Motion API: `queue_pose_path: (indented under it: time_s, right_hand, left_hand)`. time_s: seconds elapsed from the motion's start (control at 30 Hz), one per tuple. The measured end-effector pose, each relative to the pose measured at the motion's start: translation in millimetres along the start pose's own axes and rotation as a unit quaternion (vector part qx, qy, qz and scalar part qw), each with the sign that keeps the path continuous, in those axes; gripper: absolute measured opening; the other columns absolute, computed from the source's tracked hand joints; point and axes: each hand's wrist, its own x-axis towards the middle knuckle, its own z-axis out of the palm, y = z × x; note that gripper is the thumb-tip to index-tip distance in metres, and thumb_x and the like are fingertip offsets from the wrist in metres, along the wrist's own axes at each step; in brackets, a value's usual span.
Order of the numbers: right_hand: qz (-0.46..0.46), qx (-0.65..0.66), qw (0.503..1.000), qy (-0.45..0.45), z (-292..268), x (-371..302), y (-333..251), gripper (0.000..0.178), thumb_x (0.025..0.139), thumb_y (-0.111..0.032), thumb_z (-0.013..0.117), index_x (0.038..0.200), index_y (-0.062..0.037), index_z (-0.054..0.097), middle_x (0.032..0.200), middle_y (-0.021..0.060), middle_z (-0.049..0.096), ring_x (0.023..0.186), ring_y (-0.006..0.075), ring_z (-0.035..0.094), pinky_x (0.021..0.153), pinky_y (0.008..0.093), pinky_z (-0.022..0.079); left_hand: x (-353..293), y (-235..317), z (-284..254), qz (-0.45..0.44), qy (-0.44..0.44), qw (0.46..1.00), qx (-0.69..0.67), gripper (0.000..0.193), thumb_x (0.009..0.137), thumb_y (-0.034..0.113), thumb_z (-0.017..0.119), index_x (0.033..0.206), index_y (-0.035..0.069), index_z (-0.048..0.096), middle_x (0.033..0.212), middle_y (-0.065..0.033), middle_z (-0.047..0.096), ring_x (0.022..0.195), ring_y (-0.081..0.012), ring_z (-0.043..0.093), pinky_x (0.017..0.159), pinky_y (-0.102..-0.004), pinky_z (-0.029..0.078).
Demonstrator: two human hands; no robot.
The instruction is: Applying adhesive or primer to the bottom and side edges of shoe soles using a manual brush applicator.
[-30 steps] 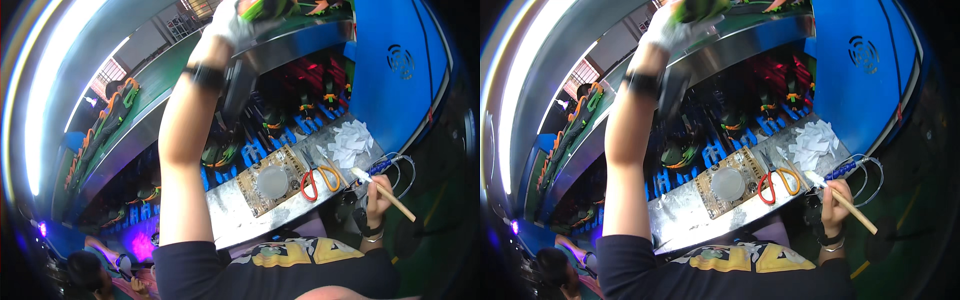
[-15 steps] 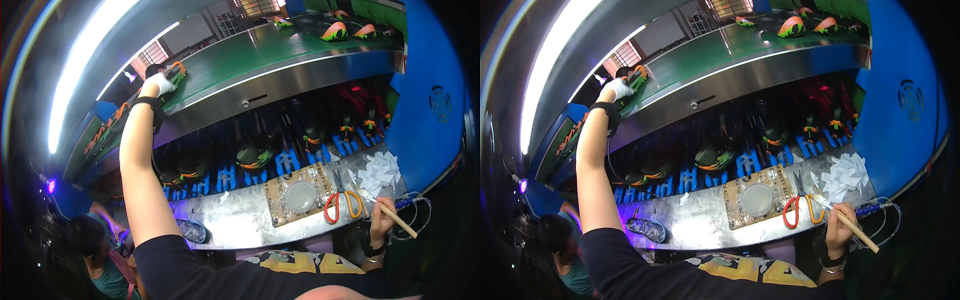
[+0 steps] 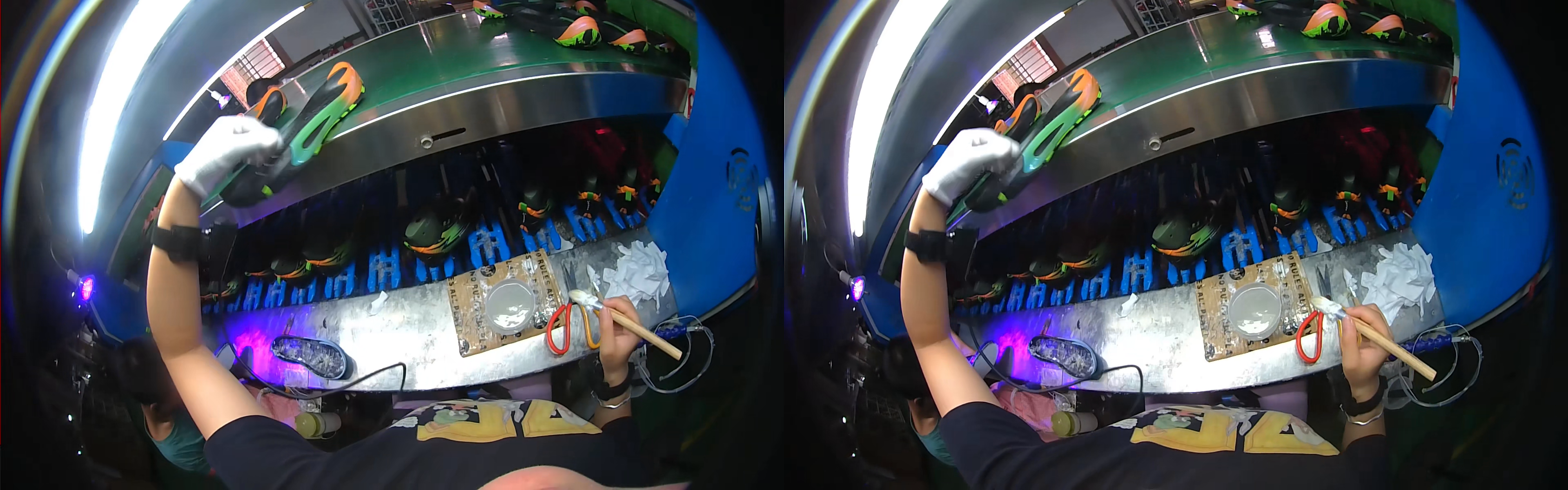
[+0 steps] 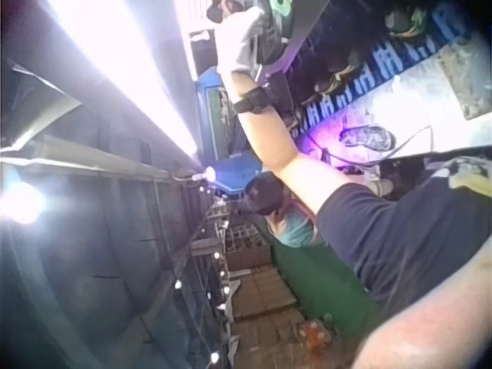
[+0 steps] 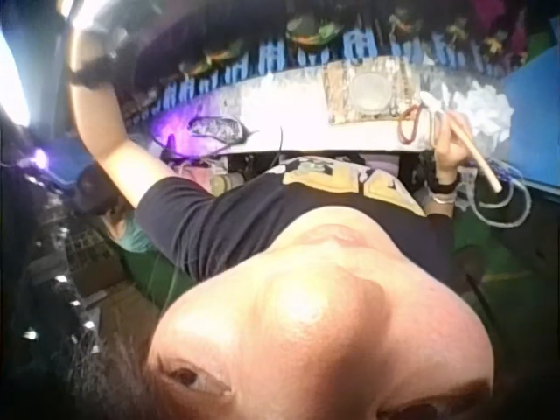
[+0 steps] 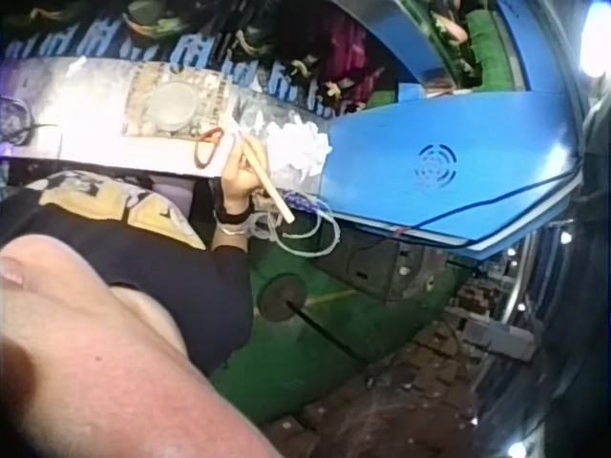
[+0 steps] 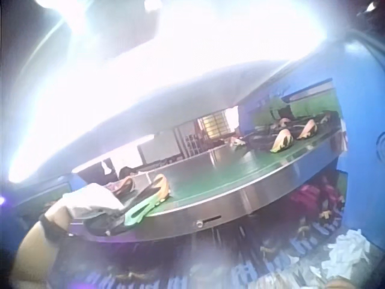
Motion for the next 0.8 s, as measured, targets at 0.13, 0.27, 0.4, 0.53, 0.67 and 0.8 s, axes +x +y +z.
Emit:
queue_pose_path:
  time_s: [0.13,0.27,0.4,0.53,0.67,0.8]
  right_hand:
    - [-0.021,0.012,1.000,-0.009,2.1,-3.3,-12.3,0.009,0.074,0.004,0.051,0.083,0.0033,0.052,0.074,0.0082,0.050,0.066,0.0139,0.047,0.061,0.0232,0.036]
    - [-0.017,0.015,1.000,0.009,-2.3,-17.3,-11.3,0.011,0.073,0.004,0.051,0.083,0.0036,0.053,0.075,0.0091,0.051,0.067,0.0153,0.048,0.063,0.0239,0.037]
    - [-0.070,-0.003,0.998,-0.003,8.6,-7.5,-12.1,0.010,0.075,0.002,0.052,0.084,0.0031,0.055,0.078,0.0104,0.054,0.071,0.0165,0.052,0.066,0.0251,0.041]
    - [-0.019,-0.007,0.995,-0.102,27.9,9.8,0.9,0.007,0.077,-0.003,0.057,0.082,0.0008,0.057,0.073,0.0039,0.054,0.062,0.0085,0.049,0.054,0.0203,0.039]
    - [0.060,0.028,0.981,-0.183,44.4,20.1,12.5,0.006,0.077,-0.006,0.059,0.081,-0.0023,0.057,0.065,-0.0028,0.050,0.056,0.0018,0.042,0.048,0.0164,0.032]
    - [0.075,0.001,0.969,-0.234,61.3,16.8,27.4,0.007,0.076,-0.007,0.059,0.081,-0.0014,0.057,0.065,-0.0025,0.051,0.056,0.0019,0.043,0.048,0.0169,0.033]
  left_hand:
    - [12.3,15.7,23.1,-0.011,0.007,0.997,0.081,0.045,0.073,0.029,0.064,0.104,-0.001,0.053,0.096,-0.0083,0.057,0.085,-0.0129,0.053,0.076,-0.0245,0.041]
    - [18.7,10.2,37.8,-0.044,0.038,0.993,0.102,0.059,0.065,0.034,0.071,0.108,-0.001,0.051,0.099,-0.0104,0.057,0.088,-0.0153,0.055,0.078,-0.0268,0.042]
    - [-2.5,18.8,73.7,0.013,0.103,0.988,-0.111,0.039,0.069,0.023,0.069,0.097,-0.002,0.057,0.088,-0.0071,0.061,0.077,-0.0113,0.057,0.071,-0.0236,0.044]
    - [-48.0,20.2,131.3,0.075,0.117,0.934,-0.330,0.024,0.075,0.011,0.061,0.095,-0.002,0.057,0.088,-0.0082,0.061,0.077,-0.0141,0.059,0.068,-0.0235,0.047]
    - [-89.0,-14.6,200.0,0.044,0.148,0.893,-0.424,0.028,0.072,0.009,0.058,0.098,-0.004,0.055,0.094,-0.0110,0.059,0.084,-0.0171,0.058,0.077,-0.0278,0.046]
    - [-121.9,-17.1,247.7,-0.006,-0.033,0.668,-0.744,0.056,0.066,0.015,0.054,0.116,-0.006,0.040,0.110,-0.0175,0.050,0.104,-0.0281,0.049,0.092,-0.0399,0.038]
